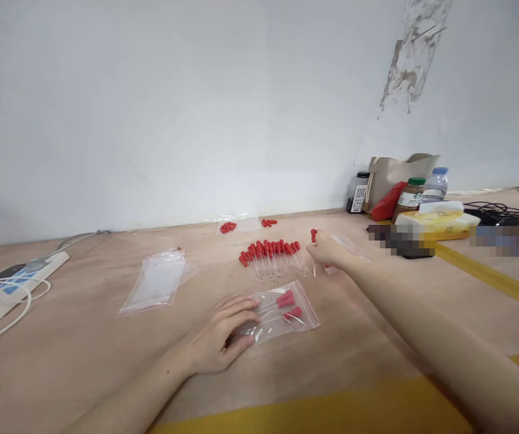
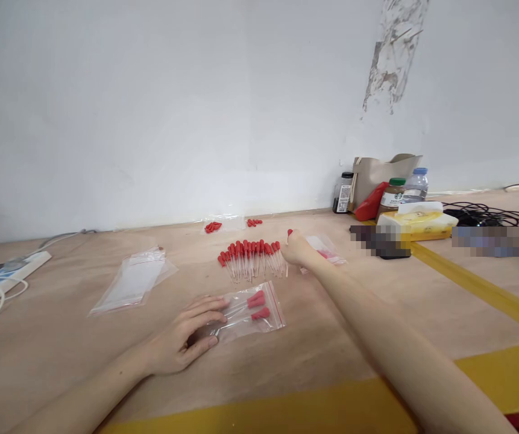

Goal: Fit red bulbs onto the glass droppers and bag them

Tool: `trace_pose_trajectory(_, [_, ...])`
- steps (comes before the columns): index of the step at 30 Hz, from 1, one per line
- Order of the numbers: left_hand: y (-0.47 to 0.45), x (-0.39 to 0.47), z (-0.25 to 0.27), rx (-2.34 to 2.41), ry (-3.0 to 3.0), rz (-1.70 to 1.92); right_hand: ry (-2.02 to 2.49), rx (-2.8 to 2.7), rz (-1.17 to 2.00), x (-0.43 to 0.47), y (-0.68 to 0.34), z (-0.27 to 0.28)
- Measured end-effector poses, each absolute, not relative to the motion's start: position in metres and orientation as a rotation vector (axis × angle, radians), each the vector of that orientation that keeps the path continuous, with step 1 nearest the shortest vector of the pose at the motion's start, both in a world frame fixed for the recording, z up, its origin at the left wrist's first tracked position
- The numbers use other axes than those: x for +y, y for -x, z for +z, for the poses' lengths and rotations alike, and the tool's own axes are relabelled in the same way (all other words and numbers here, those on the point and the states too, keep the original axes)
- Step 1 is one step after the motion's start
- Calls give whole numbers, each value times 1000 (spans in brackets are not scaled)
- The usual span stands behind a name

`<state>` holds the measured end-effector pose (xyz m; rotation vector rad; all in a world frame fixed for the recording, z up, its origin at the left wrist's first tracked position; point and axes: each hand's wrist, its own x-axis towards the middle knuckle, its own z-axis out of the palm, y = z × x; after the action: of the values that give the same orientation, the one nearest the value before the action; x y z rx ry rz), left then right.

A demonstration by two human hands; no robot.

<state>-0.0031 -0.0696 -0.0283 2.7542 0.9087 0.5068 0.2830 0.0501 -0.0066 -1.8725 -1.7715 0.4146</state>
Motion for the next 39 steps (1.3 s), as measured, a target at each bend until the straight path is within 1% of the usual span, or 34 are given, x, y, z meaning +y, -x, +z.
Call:
trace_pose_trajectory(1, [3, -69, -29, 926, -2748, 504, 1821, -1758, 493, 40, -287, -8])
trace_pose_trajectory(3, [4, -68, -29, 950, -2731, 484, 1578, -1631, 761, 20, -291, -15])
trace_pose_trajectory(6, [3, -67, -28, 952, -2707, 438, 1296, -1387, 917, -2, -289, -31])
trace_pose_trajectory(10, [3, -68, -27, 962, -2687, 443, 1140, -1230, 968, -11, -277, -48])
trace_pose_trajectory(14, [4, -69, -28, 965, -2682, 462, 1073, -1192, 951, -11, -271, -50])
trace_pose_trajectory(19, [4, -69, -28, 977, -2670, 456, 1050, -1158, 922, -15, -273, -46])
trace_pose_trajectory(24, [3, -70, -26, 975, -2670, 463, 1029, -1168, 1057, -20, -271, -47])
trace_pose_trajectory(31, [4, -70, -27, 988, -2673, 449, 1061, -1193, 1163, -23, -274, -48])
trace_pose_trajectory(39, [5, -67, -30, 965, -2699, 425, 1022, -1068, 1138, -21, -272, -52])
